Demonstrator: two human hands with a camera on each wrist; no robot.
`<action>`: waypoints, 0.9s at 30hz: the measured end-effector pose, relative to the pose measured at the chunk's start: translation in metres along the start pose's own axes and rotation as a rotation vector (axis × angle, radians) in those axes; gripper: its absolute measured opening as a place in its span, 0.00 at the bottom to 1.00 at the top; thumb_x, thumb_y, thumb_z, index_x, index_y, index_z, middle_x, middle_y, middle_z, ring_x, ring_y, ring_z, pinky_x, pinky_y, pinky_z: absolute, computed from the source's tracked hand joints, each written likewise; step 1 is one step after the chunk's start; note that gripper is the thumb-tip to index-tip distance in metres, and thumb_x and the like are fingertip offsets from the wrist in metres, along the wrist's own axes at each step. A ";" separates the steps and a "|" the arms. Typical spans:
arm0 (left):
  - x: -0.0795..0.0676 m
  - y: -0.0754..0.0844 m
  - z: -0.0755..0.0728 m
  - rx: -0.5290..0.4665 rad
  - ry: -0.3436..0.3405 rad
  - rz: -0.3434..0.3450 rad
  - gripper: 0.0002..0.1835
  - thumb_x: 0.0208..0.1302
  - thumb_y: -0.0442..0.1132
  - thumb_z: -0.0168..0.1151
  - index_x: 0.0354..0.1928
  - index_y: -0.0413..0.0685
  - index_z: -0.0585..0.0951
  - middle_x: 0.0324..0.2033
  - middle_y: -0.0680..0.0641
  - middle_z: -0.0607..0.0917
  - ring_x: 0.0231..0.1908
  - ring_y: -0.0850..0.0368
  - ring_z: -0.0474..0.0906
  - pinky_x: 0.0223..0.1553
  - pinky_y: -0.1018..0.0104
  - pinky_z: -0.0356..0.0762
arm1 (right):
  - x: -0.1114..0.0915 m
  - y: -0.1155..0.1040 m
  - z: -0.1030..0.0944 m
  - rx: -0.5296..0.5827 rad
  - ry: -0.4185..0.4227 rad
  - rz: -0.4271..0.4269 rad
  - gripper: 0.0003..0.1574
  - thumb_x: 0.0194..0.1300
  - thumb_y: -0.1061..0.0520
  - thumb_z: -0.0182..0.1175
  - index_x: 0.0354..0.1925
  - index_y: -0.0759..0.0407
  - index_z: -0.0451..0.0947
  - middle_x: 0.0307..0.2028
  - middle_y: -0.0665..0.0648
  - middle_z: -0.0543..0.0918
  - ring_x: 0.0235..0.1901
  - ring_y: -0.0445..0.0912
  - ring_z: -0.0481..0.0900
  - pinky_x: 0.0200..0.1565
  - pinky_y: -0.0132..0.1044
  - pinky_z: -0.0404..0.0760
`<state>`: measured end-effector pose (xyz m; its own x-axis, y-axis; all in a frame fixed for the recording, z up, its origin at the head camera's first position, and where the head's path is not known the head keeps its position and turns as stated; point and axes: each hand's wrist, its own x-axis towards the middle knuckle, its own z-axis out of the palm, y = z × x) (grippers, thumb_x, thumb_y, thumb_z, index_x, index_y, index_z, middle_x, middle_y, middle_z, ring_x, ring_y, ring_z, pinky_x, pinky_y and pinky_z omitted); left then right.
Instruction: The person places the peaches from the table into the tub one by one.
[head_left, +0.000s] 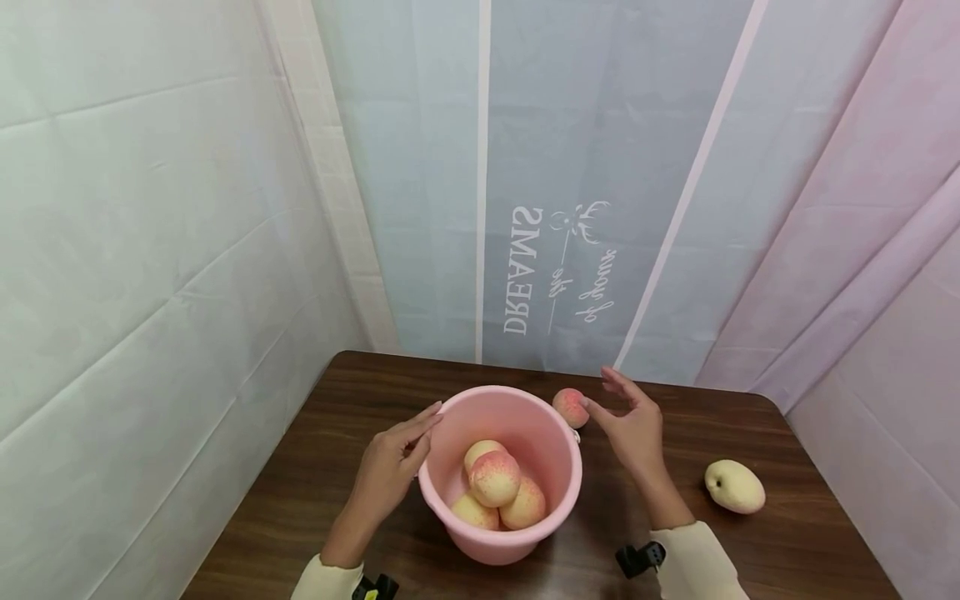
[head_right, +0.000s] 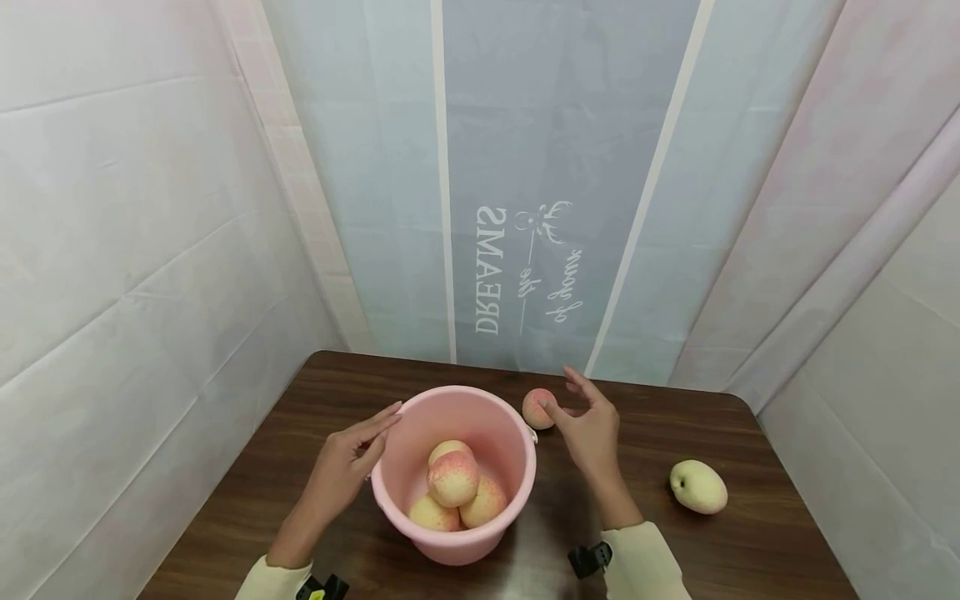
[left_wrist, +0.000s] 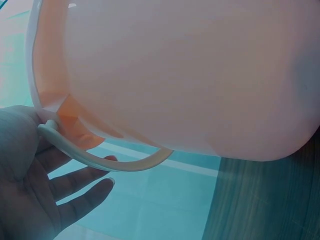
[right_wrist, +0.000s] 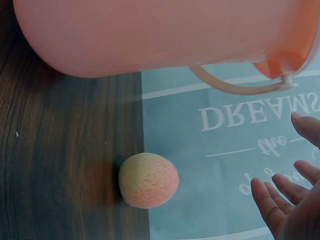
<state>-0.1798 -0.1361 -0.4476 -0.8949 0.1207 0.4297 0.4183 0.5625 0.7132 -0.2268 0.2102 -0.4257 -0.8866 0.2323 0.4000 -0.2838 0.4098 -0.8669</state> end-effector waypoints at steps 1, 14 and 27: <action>0.000 0.000 0.000 -0.001 -0.001 0.000 0.18 0.72 0.33 0.59 0.61 0.53 0.84 0.64 0.58 0.79 0.39 0.60 0.78 0.34 0.69 0.76 | 0.002 0.008 0.002 0.004 0.001 0.001 0.35 0.56 0.64 0.76 0.62 0.61 0.80 0.57 0.64 0.83 0.56 0.57 0.80 0.39 0.21 0.79; 0.001 -0.002 0.001 0.008 -0.001 0.003 0.18 0.73 0.34 0.60 0.61 0.55 0.84 0.64 0.58 0.79 0.39 0.61 0.78 0.33 0.69 0.75 | 0.013 0.047 0.012 -0.057 -0.033 0.041 0.35 0.57 0.59 0.76 0.63 0.58 0.79 0.57 0.61 0.84 0.56 0.53 0.80 0.39 0.18 0.76; 0.000 0.000 0.000 0.018 -0.014 -0.027 0.18 0.73 0.35 0.60 0.61 0.56 0.84 0.64 0.62 0.78 0.46 0.63 0.80 0.37 0.68 0.76 | 0.016 0.065 0.028 -0.045 -0.036 0.041 0.36 0.54 0.59 0.79 0.61 0.62 0.80 0.57 0.63 0.83 0.56 0.58 0.80 0.36 0.15 0.73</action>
<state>-0.1797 -0.1360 -0.4472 -0.9082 0.1168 0.4020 0.3908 0.5806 0.7142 -0.2690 0.2160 -0.4838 -0.9099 0.2177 0.3530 -0.2313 0.4401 -0.8677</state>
